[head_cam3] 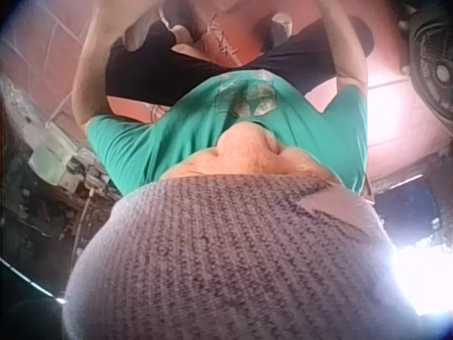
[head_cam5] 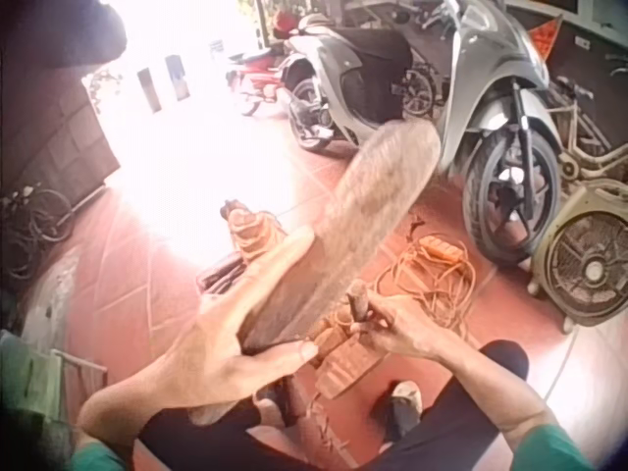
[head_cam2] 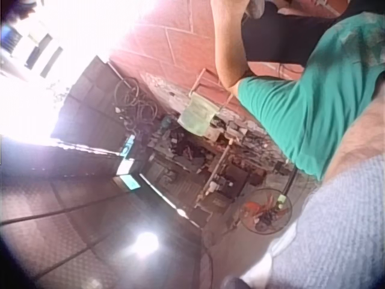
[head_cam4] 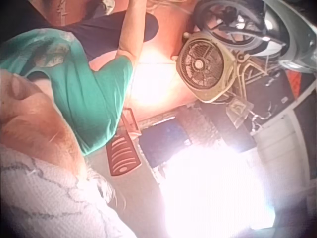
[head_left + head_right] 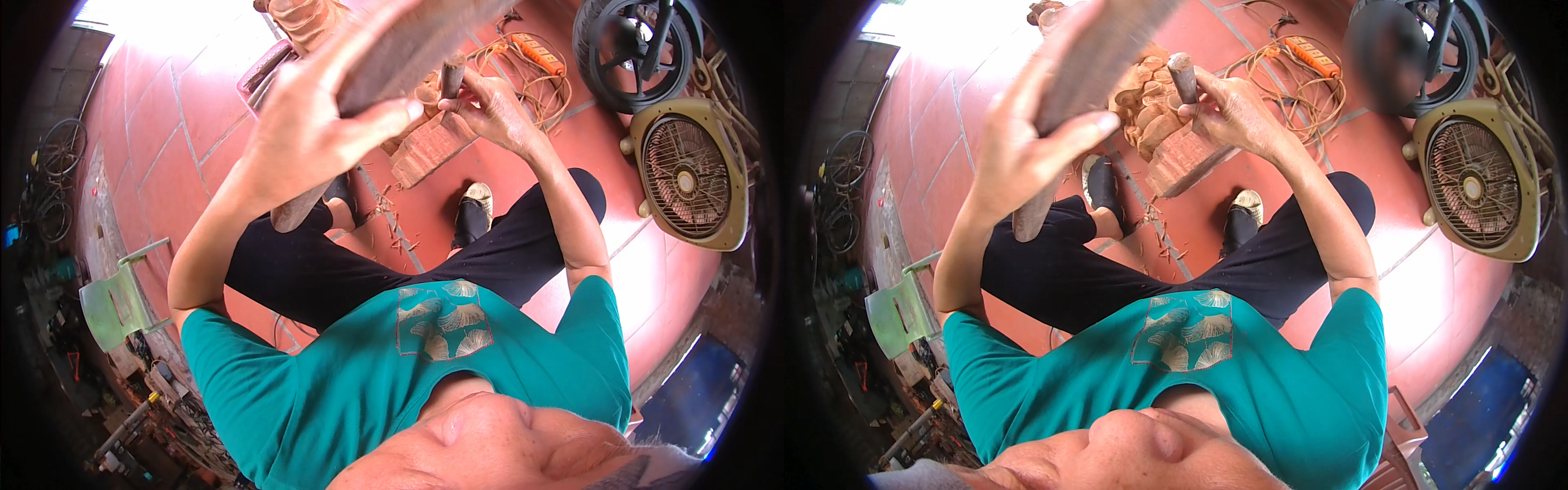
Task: The person carves a wooden sculpture using a chisel and a wooden mallet. They repeatedly position the chisel and strike it to shape the wood, with wood shavings accumulating on the floor.
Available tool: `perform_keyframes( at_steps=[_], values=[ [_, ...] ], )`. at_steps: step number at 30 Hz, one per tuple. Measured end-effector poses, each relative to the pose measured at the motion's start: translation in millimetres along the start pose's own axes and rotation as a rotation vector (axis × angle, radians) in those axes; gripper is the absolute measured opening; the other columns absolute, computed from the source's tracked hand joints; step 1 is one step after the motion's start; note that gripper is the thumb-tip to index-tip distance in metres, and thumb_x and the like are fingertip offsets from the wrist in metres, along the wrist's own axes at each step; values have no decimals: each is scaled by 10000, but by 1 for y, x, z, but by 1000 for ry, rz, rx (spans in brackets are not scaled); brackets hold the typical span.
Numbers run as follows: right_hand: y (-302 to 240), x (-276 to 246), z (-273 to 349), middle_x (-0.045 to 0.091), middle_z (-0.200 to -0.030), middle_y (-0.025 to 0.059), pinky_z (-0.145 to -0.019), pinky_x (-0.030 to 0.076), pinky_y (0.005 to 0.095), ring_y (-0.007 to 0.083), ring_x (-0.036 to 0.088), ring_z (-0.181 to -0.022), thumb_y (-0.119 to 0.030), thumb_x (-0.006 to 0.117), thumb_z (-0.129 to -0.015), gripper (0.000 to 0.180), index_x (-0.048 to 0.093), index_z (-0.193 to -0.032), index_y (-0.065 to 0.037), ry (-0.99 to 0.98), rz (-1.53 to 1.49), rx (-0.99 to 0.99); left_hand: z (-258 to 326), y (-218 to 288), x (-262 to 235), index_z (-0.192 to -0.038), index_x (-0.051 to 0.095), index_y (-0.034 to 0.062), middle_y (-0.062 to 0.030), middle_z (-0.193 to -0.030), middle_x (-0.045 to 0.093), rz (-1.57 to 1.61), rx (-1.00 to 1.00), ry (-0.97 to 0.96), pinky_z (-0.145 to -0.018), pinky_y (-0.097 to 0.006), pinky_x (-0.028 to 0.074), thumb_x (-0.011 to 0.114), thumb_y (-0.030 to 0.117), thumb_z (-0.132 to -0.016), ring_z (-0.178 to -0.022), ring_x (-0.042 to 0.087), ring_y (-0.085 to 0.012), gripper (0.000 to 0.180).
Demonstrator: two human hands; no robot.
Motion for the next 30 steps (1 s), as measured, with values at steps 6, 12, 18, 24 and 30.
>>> perform_keyframes(
  at_steps=[6, 12, 18, 24, 30],
  values=[
    [6, 2, 1, 731, -913, 124, -758, 570, 379, 267, 736, -845, -176, 738, -933, 243, 599, -1084, -45, 38, 53, -47, 8, -22, 15, -1516, 464, 139, -181, -1377, 617, 24, -147, -327, -977, -398, 518, 734, 128, -834, -1165, 663, -354, 734],
    [3, 1, 1, 732, -916, 122, -783, 578, 382, 263, 735, -850, -166, 730, -935, 238, 599, -1101, -56, 17, 26, -17, -9, 6, -18, -1556, 331, 28, -194, -1491, 475, -26, -3, -97, -1094, -377, 411, 773, 99, -861, -1307, 523, -246, 827],
    [9, 2, 2, 728, -912, 124, -790, 574, 375, 260, 729, -848, -176, 724, -947, 236, 606, -1104, -45, 8, 66, -7, 7, -30, 16, -1565, 387, 168, -226, -1180, 688, 1, -162, -347, -876, -408, 540, 703, 198, -863, -880, 718, -364, 770],
    [30, -10, -1, 743, -883, 147, -742, 550, 374, 267, 735, -823, -181, 733, -916, 252, 646, -1115, -55, 174, 49, 6, 9, -34, 3, -1565, 393, 190, -215, -1295, 652, -141, -160, -307, -907, -418, 531, 721, 204, -855, -990, 710, -358, 783],
    [28, -6, -1, 715, -1011, 92, -880, 552, 348, 180, 701, -949, -101, 700, -954, 231, 627, -1161, -27, 69, -93, 42, 4, -34, -3, -1557, 428, 189, -164, -1409, 589, -54, -270, -292, -940, -371, 531, 748, 169, -861, -1111, 646, -242, 767]
  ],
)
Point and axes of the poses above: each hand's wrist, its own z-axis away from the middle knuckle, its own x-axis out of the palm, y = z × x, the point moved 5 cm from there along -z, towards the middle knuckle
